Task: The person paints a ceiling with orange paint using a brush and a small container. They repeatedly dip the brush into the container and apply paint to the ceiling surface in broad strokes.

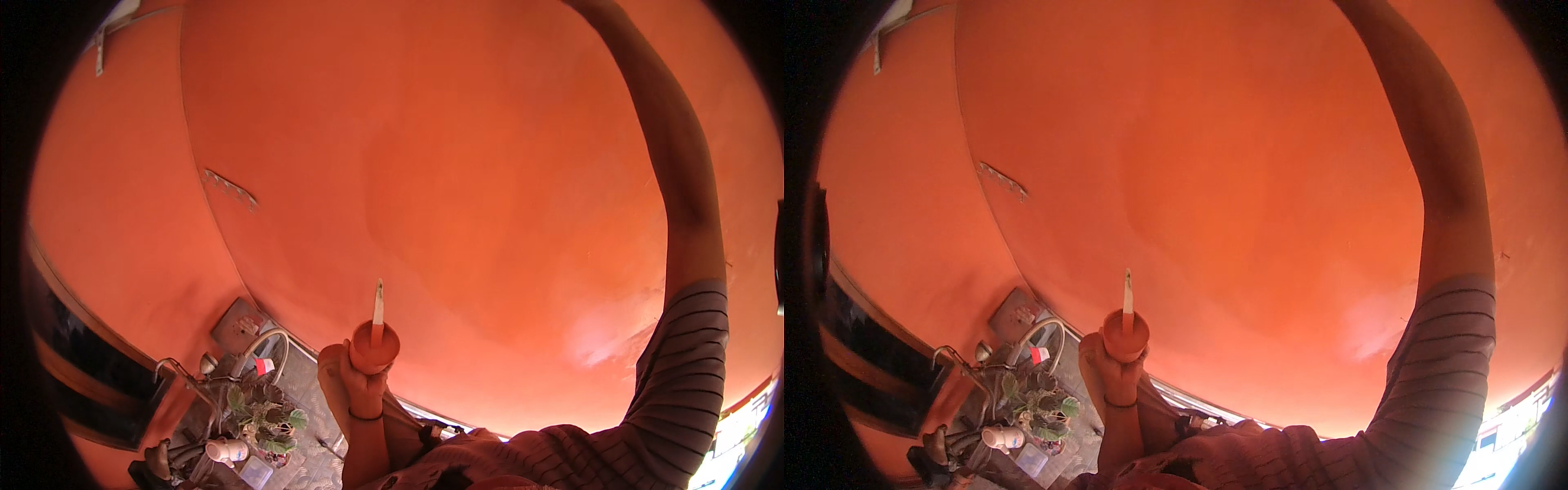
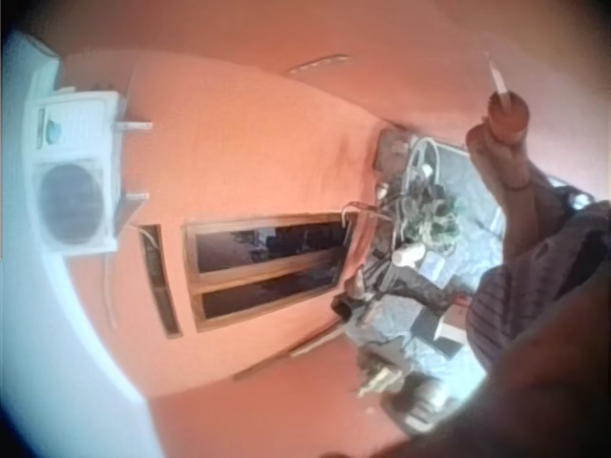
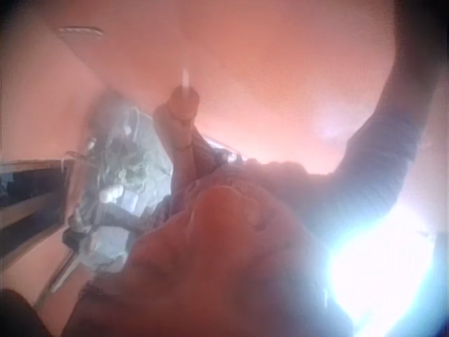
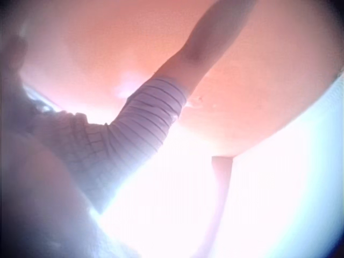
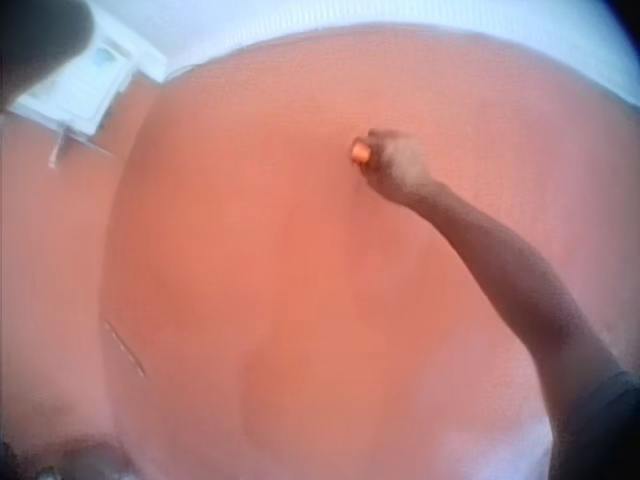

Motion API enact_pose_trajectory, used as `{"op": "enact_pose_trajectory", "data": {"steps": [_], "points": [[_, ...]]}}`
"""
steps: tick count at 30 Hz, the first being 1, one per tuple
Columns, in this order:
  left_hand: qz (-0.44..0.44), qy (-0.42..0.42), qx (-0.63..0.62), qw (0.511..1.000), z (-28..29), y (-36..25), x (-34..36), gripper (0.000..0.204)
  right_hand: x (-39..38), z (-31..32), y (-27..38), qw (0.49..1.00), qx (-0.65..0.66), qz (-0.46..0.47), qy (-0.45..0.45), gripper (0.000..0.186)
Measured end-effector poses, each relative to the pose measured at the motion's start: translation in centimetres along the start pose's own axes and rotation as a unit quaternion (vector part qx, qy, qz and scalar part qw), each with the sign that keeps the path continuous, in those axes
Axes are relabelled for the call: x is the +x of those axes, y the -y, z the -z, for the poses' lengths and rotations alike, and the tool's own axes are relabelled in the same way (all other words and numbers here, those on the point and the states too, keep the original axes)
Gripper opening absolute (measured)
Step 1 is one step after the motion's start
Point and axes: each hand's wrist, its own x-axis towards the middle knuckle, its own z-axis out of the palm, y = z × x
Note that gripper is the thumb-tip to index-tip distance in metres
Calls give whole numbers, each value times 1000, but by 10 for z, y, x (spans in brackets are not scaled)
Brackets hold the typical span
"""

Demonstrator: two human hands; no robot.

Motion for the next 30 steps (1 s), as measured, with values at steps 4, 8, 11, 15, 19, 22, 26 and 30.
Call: {"op": "enact_pose_trajectory", "data": {"steps": [4,8,11,15,19,22,26,30], "points": [[5,-50,-21,999,4,4,1,45,-113,-35,68,947,114,301,-16,17],[-2,-41,-42,998,10,7,5,45,-221,-80,94,897,258,342,109,30],[3,-29,-28,999,15,5,7,46,-192,-78,45,865,458,105,176,25],[-2,-35,-11,999,19,4,9,46,-83,-24,-70,850,522,-69,-25,11],[-1,-48,-6,999,20,4,11,47,-45,-7,-104,917,310,165,-189,6],[6,-47,-11,999,20,3,12,46,-117,-19,-43,940,-4,315,-129,18],[28,-25,-41,998,22,2,10,44,-262,-25,59,904,194,352,146,27],[16,-27,-27,999,29,1,6,45,-237,-34,33,875,433,161,144,18]]}}
